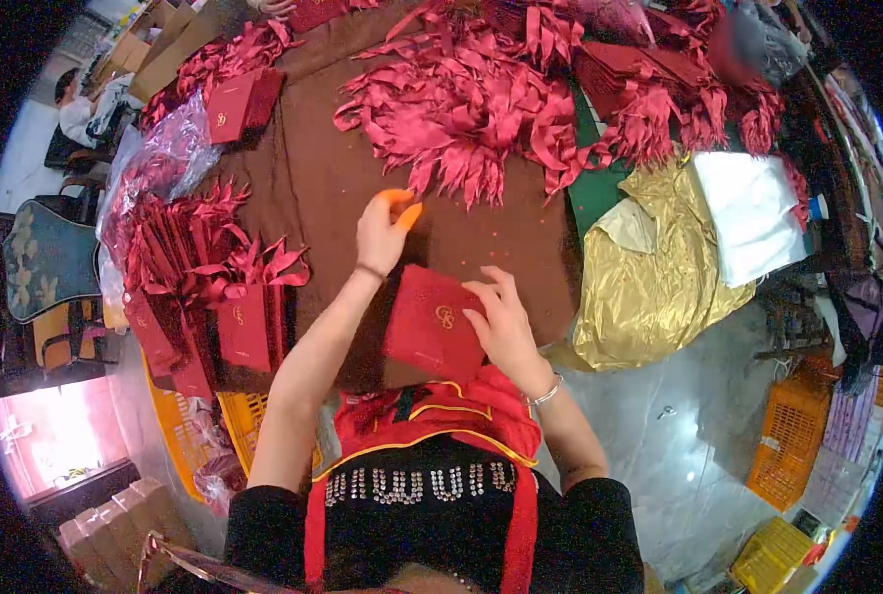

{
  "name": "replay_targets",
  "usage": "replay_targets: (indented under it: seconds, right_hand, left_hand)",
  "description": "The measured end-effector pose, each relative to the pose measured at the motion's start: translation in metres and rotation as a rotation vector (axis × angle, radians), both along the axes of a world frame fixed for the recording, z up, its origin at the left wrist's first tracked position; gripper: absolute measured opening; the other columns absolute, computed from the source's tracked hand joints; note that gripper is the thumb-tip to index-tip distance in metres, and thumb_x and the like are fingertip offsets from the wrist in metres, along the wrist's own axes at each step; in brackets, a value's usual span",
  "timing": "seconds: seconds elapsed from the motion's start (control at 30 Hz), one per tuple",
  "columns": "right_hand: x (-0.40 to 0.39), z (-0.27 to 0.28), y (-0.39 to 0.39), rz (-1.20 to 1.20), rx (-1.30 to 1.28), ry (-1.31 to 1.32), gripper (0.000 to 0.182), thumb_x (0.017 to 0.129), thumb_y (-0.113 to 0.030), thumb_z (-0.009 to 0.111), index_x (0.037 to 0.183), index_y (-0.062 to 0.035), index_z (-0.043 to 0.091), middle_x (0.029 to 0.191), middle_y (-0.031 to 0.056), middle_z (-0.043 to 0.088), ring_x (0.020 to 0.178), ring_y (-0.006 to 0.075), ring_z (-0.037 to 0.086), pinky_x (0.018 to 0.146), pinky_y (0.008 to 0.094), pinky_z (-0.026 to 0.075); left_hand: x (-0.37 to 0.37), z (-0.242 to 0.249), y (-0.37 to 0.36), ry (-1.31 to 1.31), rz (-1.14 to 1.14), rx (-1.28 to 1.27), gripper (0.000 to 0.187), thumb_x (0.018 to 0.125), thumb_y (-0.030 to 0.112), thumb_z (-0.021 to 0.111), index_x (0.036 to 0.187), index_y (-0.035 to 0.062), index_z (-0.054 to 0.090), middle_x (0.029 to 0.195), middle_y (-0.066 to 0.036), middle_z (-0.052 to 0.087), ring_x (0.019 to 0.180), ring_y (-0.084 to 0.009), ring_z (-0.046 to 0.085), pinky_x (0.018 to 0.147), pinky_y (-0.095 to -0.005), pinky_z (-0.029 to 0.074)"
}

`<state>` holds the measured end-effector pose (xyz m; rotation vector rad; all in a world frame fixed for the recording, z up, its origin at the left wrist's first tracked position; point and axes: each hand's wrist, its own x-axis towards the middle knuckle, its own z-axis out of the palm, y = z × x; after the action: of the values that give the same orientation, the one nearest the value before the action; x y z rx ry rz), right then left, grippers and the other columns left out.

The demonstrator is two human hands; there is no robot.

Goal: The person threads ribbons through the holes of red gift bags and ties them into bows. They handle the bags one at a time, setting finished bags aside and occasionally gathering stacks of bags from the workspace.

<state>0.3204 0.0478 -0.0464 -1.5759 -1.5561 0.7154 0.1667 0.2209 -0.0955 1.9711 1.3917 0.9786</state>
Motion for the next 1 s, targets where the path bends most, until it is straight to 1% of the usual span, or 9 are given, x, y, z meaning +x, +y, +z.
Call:
replay_targets:
  seconds: [0.03,0.13,0.33,0.53,0.73,0.8,0.87,0.93,1.0]
  right_hand:
    - [0.000,0.000,0.000,-0.002,0.006,-0.008,0.034,0.074,0.000,0.065,0.106,-0.0039,0.056,0.122,0.0146,0.042,0.097,0.0273,0.054,0.082,0.0342,0.046]
    - [0.002,-0.002,-0.001,-0.007,-0.001,-0.003,0.035,0.073,-0.001,0.065,0.106,-0.0038,0.055,0.122,0.0152,0.042,0.099,0.0291,0.052,0.083,0.0345,0.045]
    - [0.003,-0.002,-0.003,-0.003,-0.036,0.006,0.036,0.072,-0.001,0.066,0.105,-0.0040,0.055,0.121,0.0152,0.042,0.107,0.0313,0.048,0.087,0.0353,0.044]
    - [0.003,-0.002,-0.005,0.022,-0.093,0.079,0.032,0.070,-0.003,0.068,0.098,-0.0032,0.054,0.118,0.0150,0.044,0.110,0.0322,0.046,0.091,0.0351,0.041]
    - [0.003,-0.002,-0.015,0.182,-0.121,0.014,0.024,0.072,-0.007,0.067,0.090,-0.0018,0.052,0.109,0.0151,0.046,0.098,0.0325,0.051,0.082,0.0339,0.044]
    - [0.001,-0.001,-0.020,0.240,-0.204,0.070,0.023,0.071,-0.009,0.069,0.086,-0.0028,0.053,0.105,0.0114,0.051,0.097,0.0279,0.053,0.078,0.0334,0.045]
    - [-0.002,-0.007,-0.024,0.271,-0.208,0.064,0.021,0.072,-0.009,0.069,0.085,-0.0023,0.054,0.103,0.0107,0.051,0.095,0.0275,0.053,0.076,0.0334,0.045]
    - [-0.003,-0.007,-0.027,0.291,-0.215,0.059,0.020,0.072,-0.009,0.068,0.085,-0.0019,0.054,0.101,0.0101,0.052,0.093,0.0271,0.053,0.075,0.0333,0.046]
    - [-0.008,-0.001,-0.029,0.264,-0.267,0.060,0.020,0.074,-0.011,0.067,0.086,-0.0014,0.054,0.097,0.0104,0.053,0.090,0.0274,0.054,0.073,0.0340,0.046]
  left_hand:
    - [0.011,0.011,0.006,0.201,0.043,0.004,0.024,0.078,0.025,0.066,0.095,0.0097,0.060,0.088,-0.008,0.060,0.079,-0.0240,0.058,0.069,-0.0369,0.044]
    - [0.021,-0.003,0.023,0.386,0.086,0.240,0.019,0.079,0.026,0.063,0.090,0.0109,0.060,0.087,-0.007,0.060,0.081,-0.0270,0.056,0.068,-0.0409,0.040]
    - [-0.014,0.009,-0.002,0.334,0.028,0.238,0.010,0.082,0.020,0.059,0.084,0.0096,0.059,0.083,-0.009,0.061,0.077,-0.0258,0.057,0.064,-0.0386,0.039]
    - [-0.105,0.035,-0.068,-0.416,-0.088,-0.605,0.010,0.085,0.015,0.058,0.084,0.0051,0.058,0.071,0.001,0.057,0.060,-0.0054,0.047,0.052,-0.0196,0.036]
    - [-0.170,0.039,-0.134,-0.420,0.126,-0.783,0.009,0.084,0.012,0.058,0.087,0.0037,0.058,0.073,-0.001,0.058,0.062,-0.0073,0.049,0.054,-0.0200,0.038]
    - [-0.175,0.040,-0.148,-0.021,0.161,-0.424,0.014,0.083,0.008,0.058,0.095,0.0003,0.058,0.073,-0.003,0.059,0.067,-0.0114,0.055,0.061,-0.0235,0.044]
    - [-0.174,0.048,-0.156,0.081,0.183,-0.372,0.022,0.082,0.006,0.059,0.103,-0.0003,0.058,0.082,-0.007,0.060,0.078,-0.0193,0.060,0.071,-0.0285,0.047]
    - [-0.155,0.067,-0.156,0.347,0.253,0.160,0.025,0.080,0.008,0.062,0.104,0.0038,0.059,0.096,-0.014,0.059,0.088,-0.0299,0.059,0.072,-0.0343,0.049]
    - [-0.138,0.073,-0.138,0.254,0.190,0.165,0.027,0.079,0.005,0.061,0.106,0.0047,0.059,0.100,-0.015,0.057,0.090,-0.0316,0.057,0.075,-0.0356,0.048]
